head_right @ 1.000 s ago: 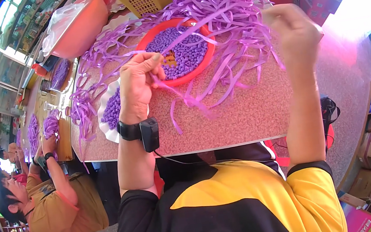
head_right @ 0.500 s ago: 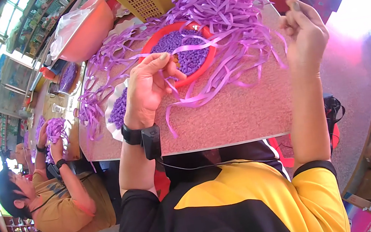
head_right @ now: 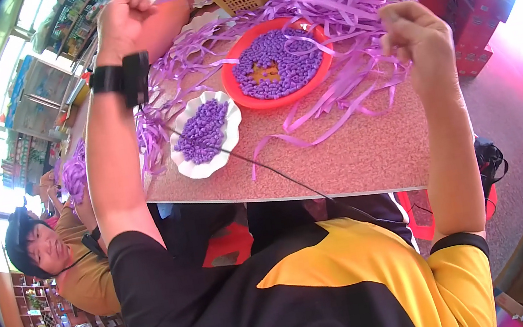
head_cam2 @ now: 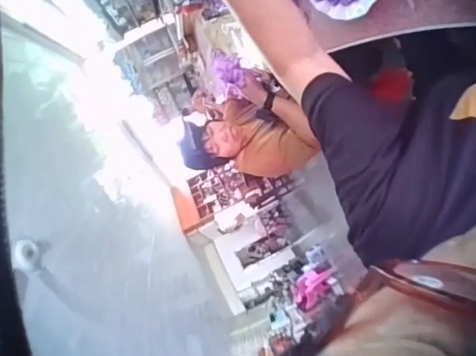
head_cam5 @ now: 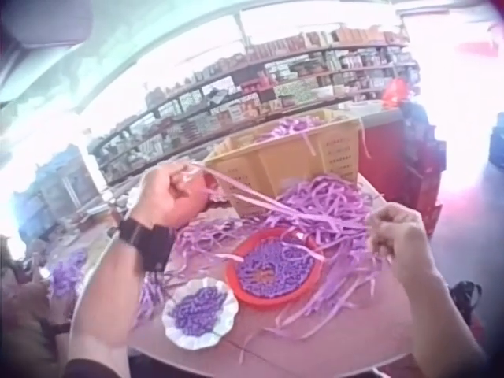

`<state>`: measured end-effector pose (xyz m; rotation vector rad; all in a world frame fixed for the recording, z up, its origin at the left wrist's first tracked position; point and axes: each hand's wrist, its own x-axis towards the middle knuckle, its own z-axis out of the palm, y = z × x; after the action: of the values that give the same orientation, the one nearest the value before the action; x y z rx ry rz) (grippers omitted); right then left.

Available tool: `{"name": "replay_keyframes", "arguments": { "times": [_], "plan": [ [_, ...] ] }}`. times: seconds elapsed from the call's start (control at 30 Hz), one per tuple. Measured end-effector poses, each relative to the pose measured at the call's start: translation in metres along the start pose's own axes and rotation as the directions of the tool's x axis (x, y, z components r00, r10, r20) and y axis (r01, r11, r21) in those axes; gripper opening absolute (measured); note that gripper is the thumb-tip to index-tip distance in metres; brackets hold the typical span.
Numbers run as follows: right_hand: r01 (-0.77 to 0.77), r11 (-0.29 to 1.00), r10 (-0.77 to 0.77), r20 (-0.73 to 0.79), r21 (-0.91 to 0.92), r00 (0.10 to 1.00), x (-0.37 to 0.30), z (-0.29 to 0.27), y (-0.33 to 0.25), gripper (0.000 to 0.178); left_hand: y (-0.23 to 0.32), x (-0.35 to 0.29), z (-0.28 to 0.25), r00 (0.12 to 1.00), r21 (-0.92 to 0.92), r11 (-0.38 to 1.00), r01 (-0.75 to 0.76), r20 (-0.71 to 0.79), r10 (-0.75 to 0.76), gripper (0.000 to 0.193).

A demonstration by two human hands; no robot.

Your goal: Assembling toy components by tying purple ribbons and arranging small beads.

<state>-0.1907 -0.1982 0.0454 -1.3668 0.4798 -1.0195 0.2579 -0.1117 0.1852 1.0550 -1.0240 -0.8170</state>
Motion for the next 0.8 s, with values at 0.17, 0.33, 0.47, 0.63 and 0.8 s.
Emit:
{"name": "replay_keyframes", "arguments": {
  "times": [0.17,0.33,0.47,0.63,0.8],
  "plan": [
    [0.001,0.959,-0.076,-0.253,-0.284,0.965,0.0,0.016,0.011,0.012,-0.021,0.005,-0.019,0.869,0.386,0.922,0.016,-0.461,0.178,0.026],
    [0.119,0.909,-0.141,-0.025,-0.399,0.99,-0.008,0.035,0.019,0.006,-0.09,-0.03,-0.002,0.989,0.993,-0.031,0.11,-0.106,0.098,0.026],
    [0.1,0.864,-0.11,0.009,-0.493,0.994,-0.015,0.035,0.017,0.008,-0.142,-0.074,0.064,0.981,0.863,0.506,0.005,0.094,-0.17,0.025],
    [0.173,0.853,-0.141,0.103,-0.493,0.985,-0.019,0.041,0.016,0.014,-0.169,-0.09,0.094,0.955,0.919,0.387,-0.079,0.181,-0.233,0.019],
    [0.232,0.84,-0.186,0.142,-0.49,0.972,-0.023,0.044,0.011,0.015,-0.189,-0.091,0.091,0.985,0.948,0.3,-0.107,0.143,-0.101,0.01]
  ]
}}
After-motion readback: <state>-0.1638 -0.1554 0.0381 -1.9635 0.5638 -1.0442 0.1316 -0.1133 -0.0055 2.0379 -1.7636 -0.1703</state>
